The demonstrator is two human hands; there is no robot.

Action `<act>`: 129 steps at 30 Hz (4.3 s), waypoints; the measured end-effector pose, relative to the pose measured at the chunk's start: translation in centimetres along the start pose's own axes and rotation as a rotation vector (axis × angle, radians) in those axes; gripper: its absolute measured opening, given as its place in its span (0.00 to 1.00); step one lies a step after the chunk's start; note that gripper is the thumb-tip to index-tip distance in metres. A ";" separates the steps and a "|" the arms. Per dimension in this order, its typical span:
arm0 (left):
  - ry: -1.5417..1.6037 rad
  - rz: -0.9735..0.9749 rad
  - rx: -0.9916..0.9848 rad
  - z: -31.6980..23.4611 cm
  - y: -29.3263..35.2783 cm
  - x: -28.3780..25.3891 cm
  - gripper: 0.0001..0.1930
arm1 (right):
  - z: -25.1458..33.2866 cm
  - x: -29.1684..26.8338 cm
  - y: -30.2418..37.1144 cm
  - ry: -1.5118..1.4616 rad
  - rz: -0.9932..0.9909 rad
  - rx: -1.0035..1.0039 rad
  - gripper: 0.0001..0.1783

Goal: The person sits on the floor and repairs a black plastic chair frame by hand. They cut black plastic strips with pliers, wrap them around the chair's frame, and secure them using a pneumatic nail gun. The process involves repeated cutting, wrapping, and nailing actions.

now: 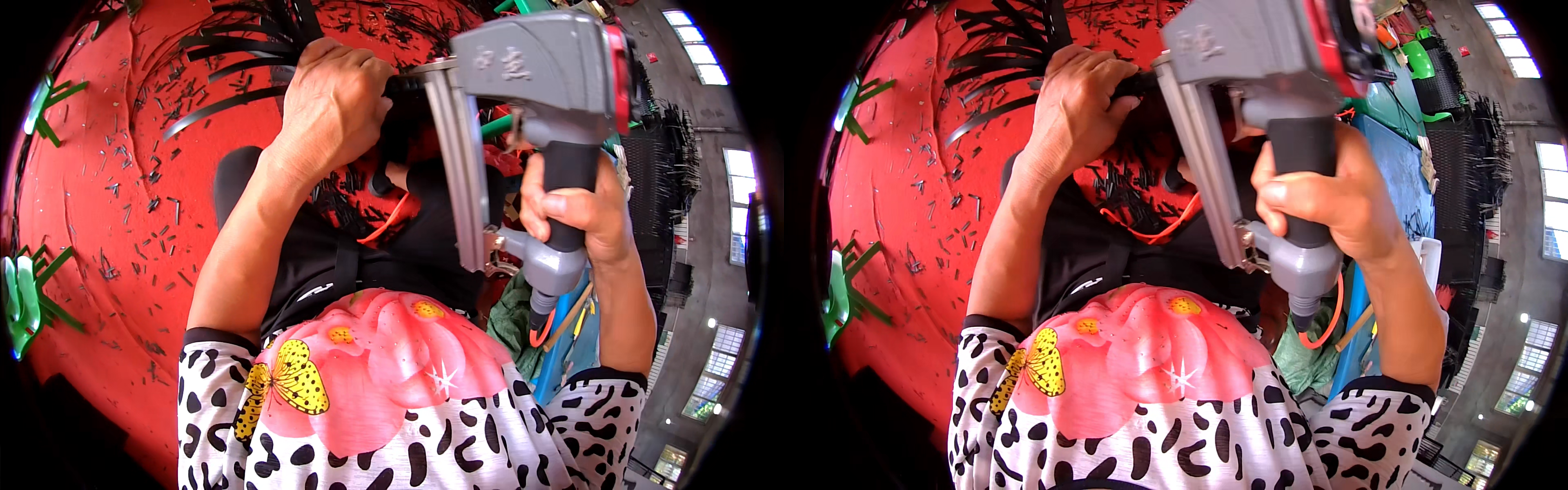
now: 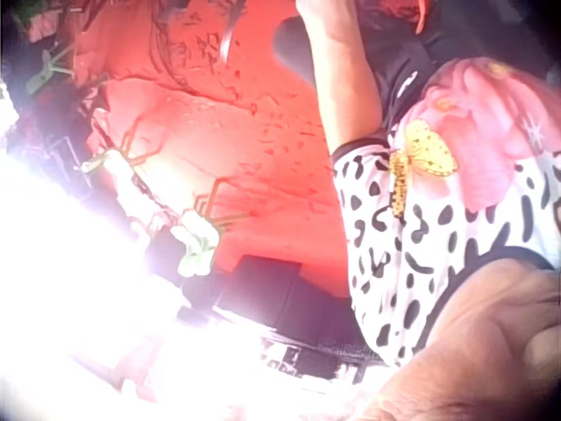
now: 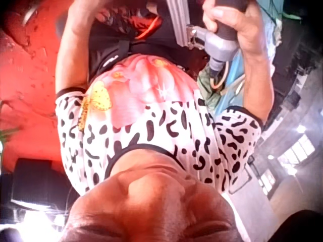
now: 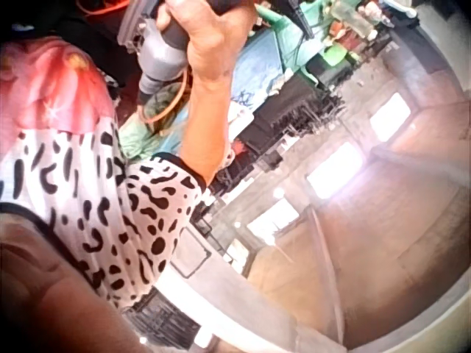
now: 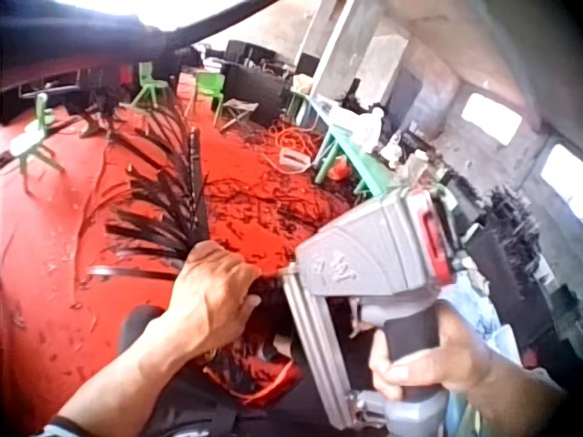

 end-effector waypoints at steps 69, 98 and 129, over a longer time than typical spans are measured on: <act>0.163 -0.142 -0.070 1.5 0.1 -0.8 0.45 | -4.4 -11.0 3.1 0.968 -0.410 -0.514 0.31; 0.155 -0.228 0.027 0.0 1.8 -1.1 0.46 | -1.6 -0.3 -10.1 1.274 -0.274 -1.085 0.16; -0.176 -0.183 0.319 -4.2 5.3 -2.2 0.27 | -35.1 -30.9 40.1 1.301 -1.206 0.827 0.26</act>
Point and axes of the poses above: each hand's wrist, its own y-axis away from the middle knuckle, its own x-axis out of the palm, z = x × y, the point moved 6 cm from there along -y, towards the middle knuckle, and after that the axes turned 1 degree about -x, right-handed, at the moved point
